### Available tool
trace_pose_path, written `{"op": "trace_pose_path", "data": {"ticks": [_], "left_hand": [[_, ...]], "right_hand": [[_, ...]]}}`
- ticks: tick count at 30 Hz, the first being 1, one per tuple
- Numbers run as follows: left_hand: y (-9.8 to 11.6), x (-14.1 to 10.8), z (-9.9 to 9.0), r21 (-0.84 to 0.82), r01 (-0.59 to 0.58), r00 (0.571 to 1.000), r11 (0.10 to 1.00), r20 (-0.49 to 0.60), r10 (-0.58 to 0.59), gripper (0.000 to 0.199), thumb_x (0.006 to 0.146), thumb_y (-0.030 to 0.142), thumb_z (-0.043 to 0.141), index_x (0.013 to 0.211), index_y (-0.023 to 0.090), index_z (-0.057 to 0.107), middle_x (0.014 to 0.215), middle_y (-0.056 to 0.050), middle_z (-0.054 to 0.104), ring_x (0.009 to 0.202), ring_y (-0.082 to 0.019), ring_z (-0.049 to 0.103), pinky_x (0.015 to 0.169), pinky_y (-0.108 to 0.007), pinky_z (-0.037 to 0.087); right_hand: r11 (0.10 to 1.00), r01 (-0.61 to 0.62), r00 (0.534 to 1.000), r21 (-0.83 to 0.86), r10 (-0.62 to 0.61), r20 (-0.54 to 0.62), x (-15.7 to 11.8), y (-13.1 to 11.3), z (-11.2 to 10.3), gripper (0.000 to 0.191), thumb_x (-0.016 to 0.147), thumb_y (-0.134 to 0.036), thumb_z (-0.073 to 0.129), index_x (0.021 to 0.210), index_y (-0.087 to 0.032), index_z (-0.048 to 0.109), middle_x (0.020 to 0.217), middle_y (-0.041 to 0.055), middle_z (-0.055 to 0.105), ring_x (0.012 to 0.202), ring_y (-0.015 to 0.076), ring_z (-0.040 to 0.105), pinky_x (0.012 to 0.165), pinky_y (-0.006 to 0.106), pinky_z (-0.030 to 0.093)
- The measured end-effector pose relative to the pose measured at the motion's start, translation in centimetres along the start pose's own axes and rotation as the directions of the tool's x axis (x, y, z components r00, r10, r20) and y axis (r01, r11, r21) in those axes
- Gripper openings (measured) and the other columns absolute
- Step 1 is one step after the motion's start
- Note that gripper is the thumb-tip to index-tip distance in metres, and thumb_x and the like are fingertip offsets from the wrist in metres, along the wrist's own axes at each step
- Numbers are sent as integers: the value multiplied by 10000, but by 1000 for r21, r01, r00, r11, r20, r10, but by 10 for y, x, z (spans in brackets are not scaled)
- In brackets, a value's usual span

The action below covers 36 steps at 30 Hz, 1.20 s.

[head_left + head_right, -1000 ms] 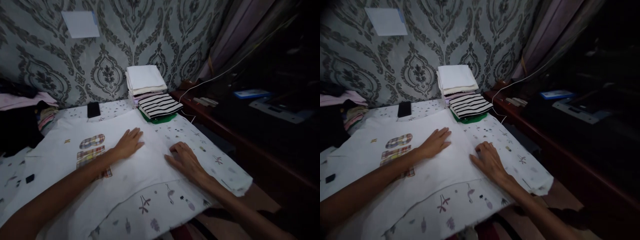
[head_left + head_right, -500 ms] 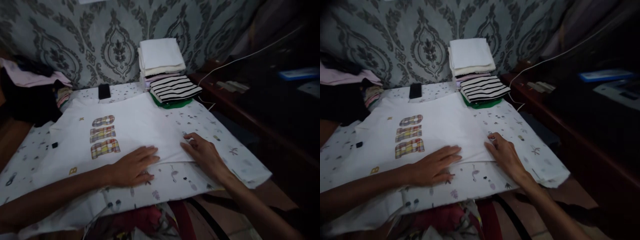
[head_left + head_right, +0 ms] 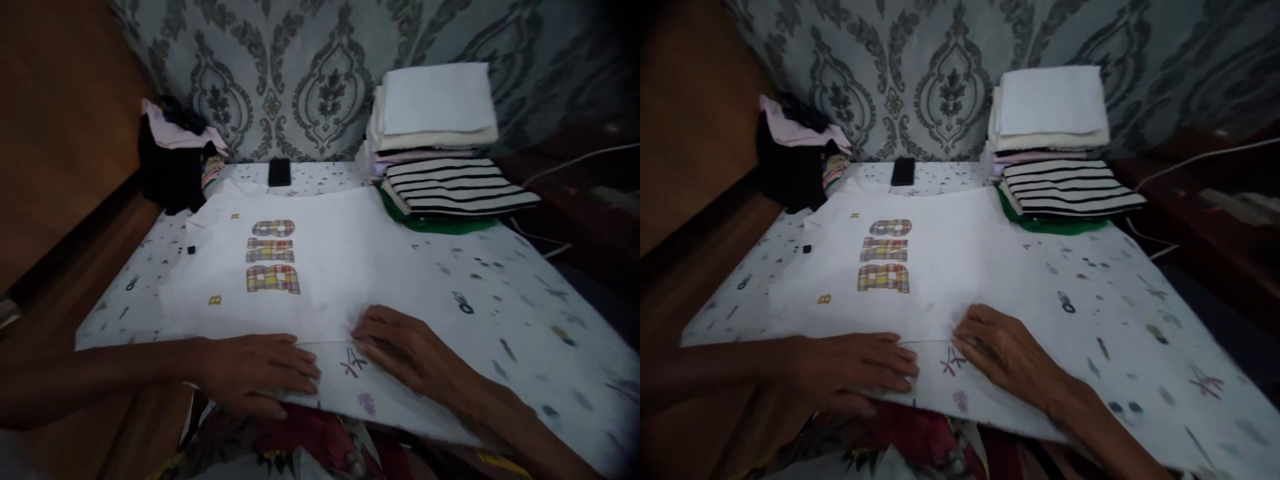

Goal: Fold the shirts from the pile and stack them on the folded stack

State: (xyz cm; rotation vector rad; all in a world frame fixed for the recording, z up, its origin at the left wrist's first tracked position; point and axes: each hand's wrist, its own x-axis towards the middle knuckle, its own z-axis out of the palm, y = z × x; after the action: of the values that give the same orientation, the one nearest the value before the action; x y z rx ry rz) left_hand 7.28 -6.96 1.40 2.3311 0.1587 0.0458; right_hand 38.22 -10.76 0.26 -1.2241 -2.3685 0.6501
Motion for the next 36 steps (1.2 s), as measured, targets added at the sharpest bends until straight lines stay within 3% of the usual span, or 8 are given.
{"op": "trace_pose_path", "data": {"ticks": [3,8,16,22,25,28,32,36], "left_hand": [[-10,-18,-23,-40,135,970,990,-197,-141,377,1019,331,470,1372,235,563,1418,-97,602,1328,-194,547,1129,-347,435],[-73,-76,-71,231,491,771,840,-564,-296,315,1006,255,402,1221,165,613,1246,-150,617,1193,-248,567,1057,-447,456],[-57,-123,-68,296,581,762,759,-525,-379,272,987,312,456,1124,180,650,996,-85,604,940,-210,556,875,-347,484],[-39,-104,-75,-472,520,683,712,-271,-678,529,954,638,437,1172,213,667,1085,-83,715,1021,-234,657,909,-346,514],[-51,-107,-86,-712,492,502,500,-238,-832,734,893,792,321,1154,211,686,1099,-104,741,1057,-269,673,895,-365,542],[-58,-114,-94,-782,473,393,407,-226,-891,683,826,791,462,1073,211,723,1037,-110,765,1058,-293,686,856,-366,568],[-53,-114,-97,-824,460,377,331,-156,-913,504,636,506,821,1051,233,739,983,-69,779,980,-275,722,806,-330,591],[-49,-99,-89,-848,469,238,246,-148,-960,601,577,486,854,1090,210,711,863,-22,774,823,-246,739,676,-290,600]], "right_hand": [[994,96,994,51,-99,43,17,-12,11,204,1007,-285,486,924,-214,658,910,57,642,789,176,632,677,291,534],[911,410,907,-56,-399,135,62,-52,47,323,930,-210,585,1249,-161,586,1145,131,618,1017,249,570,869,390,514],[787,606,786,-112,-572,234,104,-90,93,130,979,-158,509,988,-164,639,953,104,651,918,229,542,792,358,455],[743,7,1000,669,-23,14,157,-64,81,170,898,-180,518,915,-191,687,847,19,704,790,171,622,737,284,481],[402,-340,897,850,410,164,186,-45,61,169,909,-323,572,867,-185,661,724,11,666,645,151,604,634,265,483],[275,-448,822,851,502,270,185,-30,41,209,928,-396,596,912,-189,615,746,26,666,657,148,643,637,267,522],[476,-428,875,768,432,220,133,-10,16,291,946,-483,573,967,-194,598,845,50,686,719,157,663,690,296,545],[772,-417,908,479,329,260,56,9,-20,382,907,-558,592,930,-183,660,811,24,661,721,159,611,661,285,492]]}}
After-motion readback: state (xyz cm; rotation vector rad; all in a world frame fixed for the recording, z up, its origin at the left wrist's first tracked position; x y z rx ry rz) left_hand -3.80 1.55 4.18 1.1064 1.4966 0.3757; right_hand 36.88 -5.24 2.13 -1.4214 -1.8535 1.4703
